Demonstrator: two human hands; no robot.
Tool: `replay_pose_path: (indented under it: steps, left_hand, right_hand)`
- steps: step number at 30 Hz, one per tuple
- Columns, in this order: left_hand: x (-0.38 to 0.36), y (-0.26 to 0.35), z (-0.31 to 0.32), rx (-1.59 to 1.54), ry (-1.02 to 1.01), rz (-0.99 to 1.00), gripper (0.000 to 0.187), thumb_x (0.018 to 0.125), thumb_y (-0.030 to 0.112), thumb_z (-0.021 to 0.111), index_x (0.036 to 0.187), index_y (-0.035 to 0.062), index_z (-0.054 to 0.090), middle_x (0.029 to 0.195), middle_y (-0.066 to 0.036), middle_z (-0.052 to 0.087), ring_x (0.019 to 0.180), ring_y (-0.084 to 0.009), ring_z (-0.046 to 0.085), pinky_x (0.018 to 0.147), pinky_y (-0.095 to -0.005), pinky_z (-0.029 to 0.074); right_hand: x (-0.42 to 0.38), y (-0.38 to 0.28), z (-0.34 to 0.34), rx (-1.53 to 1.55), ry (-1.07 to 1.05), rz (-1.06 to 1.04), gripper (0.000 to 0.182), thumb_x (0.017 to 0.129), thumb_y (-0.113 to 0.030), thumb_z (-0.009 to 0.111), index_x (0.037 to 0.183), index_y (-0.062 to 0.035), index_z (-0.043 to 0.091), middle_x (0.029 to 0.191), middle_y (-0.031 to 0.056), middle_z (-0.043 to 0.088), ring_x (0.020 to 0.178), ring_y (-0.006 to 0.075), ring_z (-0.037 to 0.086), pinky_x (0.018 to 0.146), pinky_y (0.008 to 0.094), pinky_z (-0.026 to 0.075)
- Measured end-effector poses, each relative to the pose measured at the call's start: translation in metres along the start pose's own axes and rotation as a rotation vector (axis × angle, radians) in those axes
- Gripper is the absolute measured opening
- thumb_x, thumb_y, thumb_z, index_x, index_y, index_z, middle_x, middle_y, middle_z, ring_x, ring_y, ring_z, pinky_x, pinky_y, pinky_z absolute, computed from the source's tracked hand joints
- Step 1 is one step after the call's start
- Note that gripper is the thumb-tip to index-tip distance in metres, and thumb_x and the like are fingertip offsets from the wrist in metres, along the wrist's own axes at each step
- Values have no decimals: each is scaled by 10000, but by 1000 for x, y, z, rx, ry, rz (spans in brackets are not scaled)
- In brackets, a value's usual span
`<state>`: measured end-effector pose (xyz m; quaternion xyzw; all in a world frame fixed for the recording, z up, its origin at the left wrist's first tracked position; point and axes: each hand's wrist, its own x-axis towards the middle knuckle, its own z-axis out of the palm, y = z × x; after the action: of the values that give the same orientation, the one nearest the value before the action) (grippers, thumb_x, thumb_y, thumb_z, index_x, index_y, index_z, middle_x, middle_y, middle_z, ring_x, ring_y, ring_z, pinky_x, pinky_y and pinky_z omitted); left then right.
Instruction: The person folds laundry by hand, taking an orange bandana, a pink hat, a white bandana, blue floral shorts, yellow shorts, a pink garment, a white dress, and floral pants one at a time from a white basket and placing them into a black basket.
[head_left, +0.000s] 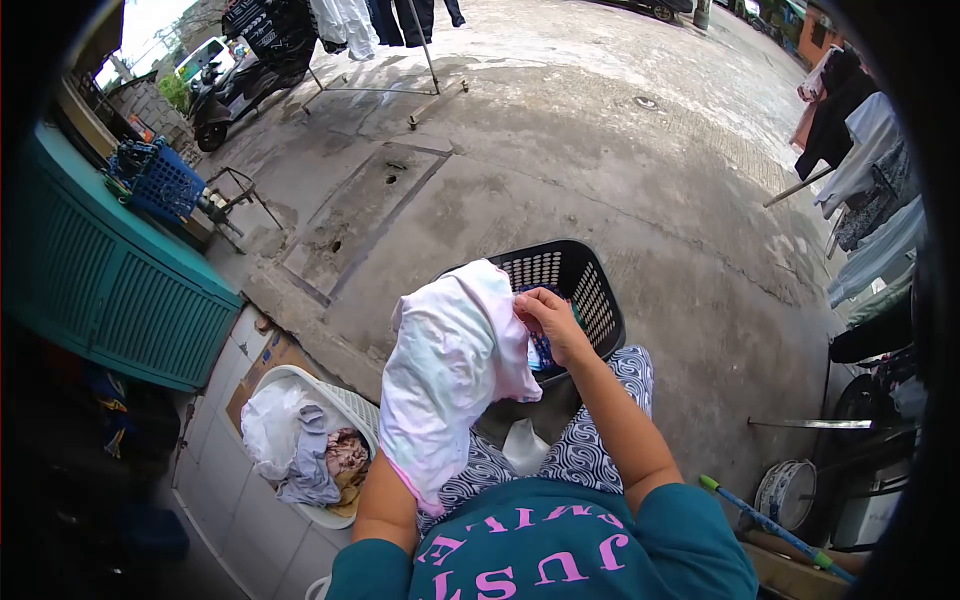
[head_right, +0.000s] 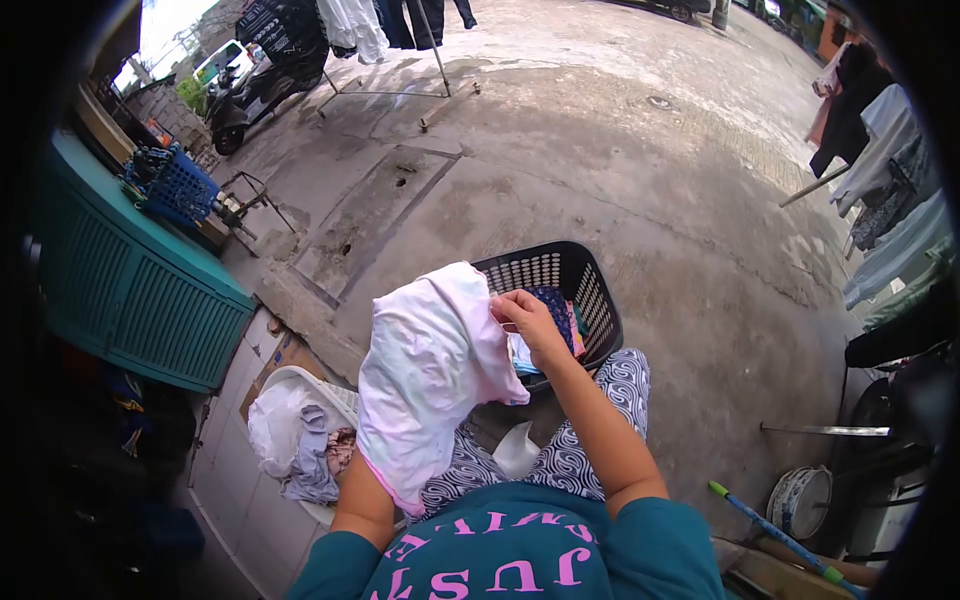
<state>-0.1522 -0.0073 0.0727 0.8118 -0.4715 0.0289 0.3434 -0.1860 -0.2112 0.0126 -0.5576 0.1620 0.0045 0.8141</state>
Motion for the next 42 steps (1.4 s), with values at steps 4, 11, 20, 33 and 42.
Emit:
replay_pose_path:
  steps: [4,11,20,33,42]
  left_hand:
    - [-8,-16,8,-150,-32,-22,357,876,228,420,1188,59,469,1217,-106,487,1133,-177,455,962,-330,352]
    - [-49,-45,15,-409,-39,-103,361,869,249,430,1178,68,480,1199,-97,506,1125,-183,464,961,-341,355]
    - [-46,-86,-33,-1795,263,-212,389,872,346,427,1156,90,501,1162,-73,545,1089,-228,497,963,-396,361]
    - [31,-85,-111,-897,431,-706,362,822,108,569,1161,24,474,941,-35,600,802,-106,565,757,-266,454]
    - [57,-84,-136,-666,376,-492,387,850,67,496,1236,79,465,944,-23,584,791,-86,529,757,-238,423]
  right_hand:
    - [-6,-14,16,59,63,-49,184,809,-228,608,925,-88,576,807,-33,567,726,56,495,665,189,378]
    - [4,-23,6,304,73,-130,114,820,-201,606,761,-131,538,700,-71,513,648,35,466,578,190,377]
    - [0,-65,-37,422,189,-350,84,856,-161,560,858,-80,577,762,-30,569,678,57,508,629,196,404]
    - [-13,-123,-47,-118,275,-507,155,854,-94,514,994,-52,566,842,36,602,735,95,542,669,237,436]
    - [6,-146,-59,-274,80,-450,304,786,0,452,1038,-33,618,994,31,602,837,108,541,794,257,415]
